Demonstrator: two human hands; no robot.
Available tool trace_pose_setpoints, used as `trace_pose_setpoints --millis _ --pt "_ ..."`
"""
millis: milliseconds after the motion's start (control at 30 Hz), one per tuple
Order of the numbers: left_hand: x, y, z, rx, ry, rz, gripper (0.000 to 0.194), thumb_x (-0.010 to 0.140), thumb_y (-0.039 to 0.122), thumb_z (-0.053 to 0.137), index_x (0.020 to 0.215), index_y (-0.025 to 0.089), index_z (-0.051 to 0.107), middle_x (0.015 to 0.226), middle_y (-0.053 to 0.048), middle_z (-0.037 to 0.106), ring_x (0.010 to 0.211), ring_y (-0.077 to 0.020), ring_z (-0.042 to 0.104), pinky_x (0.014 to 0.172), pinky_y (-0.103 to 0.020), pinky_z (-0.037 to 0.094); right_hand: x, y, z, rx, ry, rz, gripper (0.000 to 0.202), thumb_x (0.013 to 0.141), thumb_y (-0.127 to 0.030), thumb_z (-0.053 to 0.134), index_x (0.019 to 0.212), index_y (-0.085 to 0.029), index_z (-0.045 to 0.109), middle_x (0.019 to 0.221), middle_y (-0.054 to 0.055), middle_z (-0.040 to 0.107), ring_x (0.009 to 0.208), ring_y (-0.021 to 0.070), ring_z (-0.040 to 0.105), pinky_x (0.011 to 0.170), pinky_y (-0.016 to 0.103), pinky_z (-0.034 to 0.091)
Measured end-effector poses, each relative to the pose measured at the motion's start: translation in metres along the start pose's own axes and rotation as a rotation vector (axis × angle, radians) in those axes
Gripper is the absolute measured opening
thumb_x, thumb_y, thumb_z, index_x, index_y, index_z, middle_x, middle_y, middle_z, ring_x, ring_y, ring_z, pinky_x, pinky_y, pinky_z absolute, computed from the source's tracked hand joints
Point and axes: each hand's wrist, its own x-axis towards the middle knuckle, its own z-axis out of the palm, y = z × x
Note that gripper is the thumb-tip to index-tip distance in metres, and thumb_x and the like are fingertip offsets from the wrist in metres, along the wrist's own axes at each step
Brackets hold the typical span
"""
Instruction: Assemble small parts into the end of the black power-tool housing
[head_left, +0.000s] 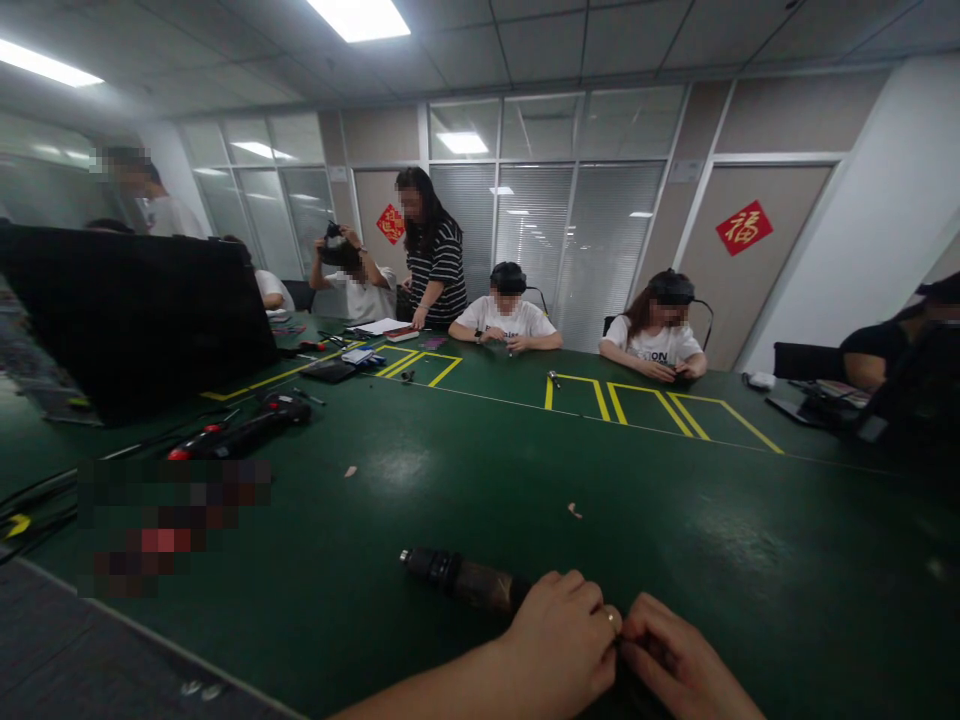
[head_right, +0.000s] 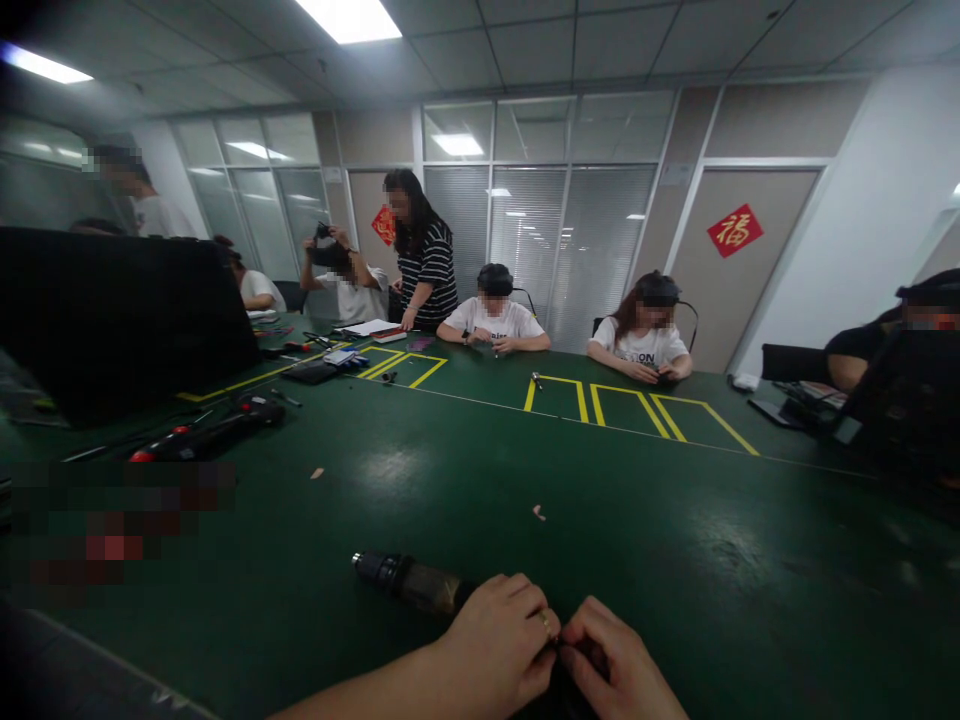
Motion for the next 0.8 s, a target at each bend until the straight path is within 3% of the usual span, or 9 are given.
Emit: trace_pose_setpoints --millis 367,567,800 --pt "0.005 0.008 0.002 0.058 -0.037 -0.089 0.016 0.087 0.029 0.051 0.089 0.015 0.058 0.089 -0.006 0.059 0.088 -0.0227 0.052 0.076 -0.036 0.043 0.0 -0.003 -0.001 0.011 -0.011 0.003 0.022 0.091 -0.033 0.047 0.075 -0.019 0.052 0.079 0.0 0.048 0.068 0.0161 0.049 0.059 0.023 0.038" --pt "0.003 0.004 -0.005 0.056 -0.038 -0.003 0.012 0.087 0.027 0.052 0.09 0.017 0.057 0.089 -0.005 0.059 0.087 -0.0219 0.052 0.076 -0.035 0.042 -0.001 0.006 0.0 0.027 -0.011 -0.026 0.02 0.091 -0.032 0.049 0.076 -0.02 0.053 0.079 -0.001 0.049 0.069 0.0157 0.049 0.06 0.022 0.039" --pt "-0.001 0.003 -0.011 -0.041 -0.021 -0.028 0.018 0.086 0.034 0.054 0.093 0.018 0.056 0.092 -0.004 0.06 0.09 -0.022 0.051 0.079 -0.036 0.04 0.0 0.007 0.0 0.047 -0.022 -0.023 0.02 0.091 -0.033 0.049 0.077 -0.02 0.054 0.079 0.0 0.049 0.07 0.0162 0.05 0.062 0.022 0.039"
